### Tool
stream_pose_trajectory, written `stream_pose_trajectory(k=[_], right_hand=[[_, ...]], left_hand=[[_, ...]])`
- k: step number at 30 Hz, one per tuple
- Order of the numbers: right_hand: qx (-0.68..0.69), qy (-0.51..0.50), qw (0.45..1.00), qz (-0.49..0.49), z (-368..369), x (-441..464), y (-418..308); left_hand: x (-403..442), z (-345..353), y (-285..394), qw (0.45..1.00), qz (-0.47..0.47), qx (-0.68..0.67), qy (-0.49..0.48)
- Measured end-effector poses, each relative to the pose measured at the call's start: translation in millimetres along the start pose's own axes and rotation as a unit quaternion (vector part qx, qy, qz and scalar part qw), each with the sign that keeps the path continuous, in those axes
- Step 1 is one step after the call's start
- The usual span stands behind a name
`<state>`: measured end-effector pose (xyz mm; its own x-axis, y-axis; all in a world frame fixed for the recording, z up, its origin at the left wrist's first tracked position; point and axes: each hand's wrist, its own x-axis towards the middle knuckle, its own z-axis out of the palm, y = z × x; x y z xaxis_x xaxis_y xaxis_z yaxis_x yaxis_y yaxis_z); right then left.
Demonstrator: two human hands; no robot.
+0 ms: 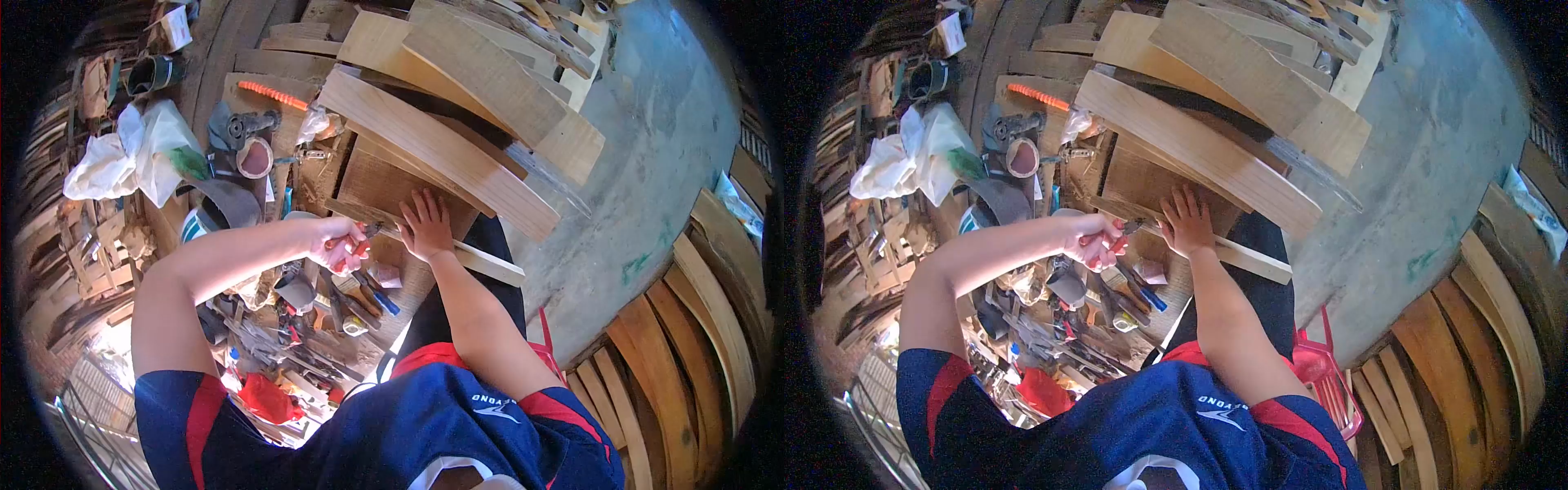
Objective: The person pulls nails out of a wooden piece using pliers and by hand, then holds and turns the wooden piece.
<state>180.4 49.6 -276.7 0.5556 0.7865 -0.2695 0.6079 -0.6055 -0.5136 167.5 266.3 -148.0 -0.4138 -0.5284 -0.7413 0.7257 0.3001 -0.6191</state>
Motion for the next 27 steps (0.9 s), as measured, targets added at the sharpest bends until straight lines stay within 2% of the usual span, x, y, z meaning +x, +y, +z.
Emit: stream_pose_trajectory(k=[2, 4, 5, 8, 9, 11, 17, 19, 21, 23, 27], right_hand=[[-0.002, -0.012, 1.000, 0.003, -1.3, 0.2, -0.9], [0.007, -0.021, 1.000, 0.007, -1.5, 0.4, -1.0], [0.010, -0.021, 1.000, 0.007, -1.3, 0.4, -1.3], [0.017, -0.003, 1.000, -0.002, -1.7, 0.7, -1.2], [0.004, 0.003, 1.000, -0.008, -1.8, 0.5, -1.0], [-0.006, 0.012, 1.000, -0.016, -2.7, 1.4, -0.8], [0.027, -0.009, 0.999, 0.034, 0.1, 11.9, -11.6], [0.019, -0.024, 0.999, 0.031, -0.3, 15.6, -22.2], [0.028, -0.028, 0.999, 0.034, 4.2, 17.2, -23.8], [0.035, -0.031, 0.998, 0.032, 5.1, 16.5, -23.7], [0.030, -0.039, 0.998, 0.037, 2.0, 19.8, -24.1]], left_hand=[[-0.9, 3.6, -0.5, 1.000, 0.002, 0.005, 0.007], [-3.5, 9.3, -0.5, 0.994, 0.019, 0.098, 0.050], [-3.5, 12.8, 0.3, 0.994, 0.017, 0.098, 0.052], [0.6, 23.3, 6.2, 0.957, 0.006, 0.247, 0.152], [1.6, 25.2, 8.9, 0.958, 0.006, 0.244, 0.154], [0.8, 28.2, 13.2, 0.920, -0.036, 0.344, 0.186], [-6.5, 32.3, 11.7, 0.923, 0.008, 0.312, 0.225], [-12.2, 25.8, 9.5, 0.955, -0.017, 0.195, 0.224], [-9.1, 12.8, 6.1, 0.965, 0.007, 0.180, 0.192], [-9.7, 5.7, 7.8, 0.984, -0.006, 0.095, 0.148], [-14.4, -9.3, 15.2, 0.994, -0.012, 0.067, 0.086]])
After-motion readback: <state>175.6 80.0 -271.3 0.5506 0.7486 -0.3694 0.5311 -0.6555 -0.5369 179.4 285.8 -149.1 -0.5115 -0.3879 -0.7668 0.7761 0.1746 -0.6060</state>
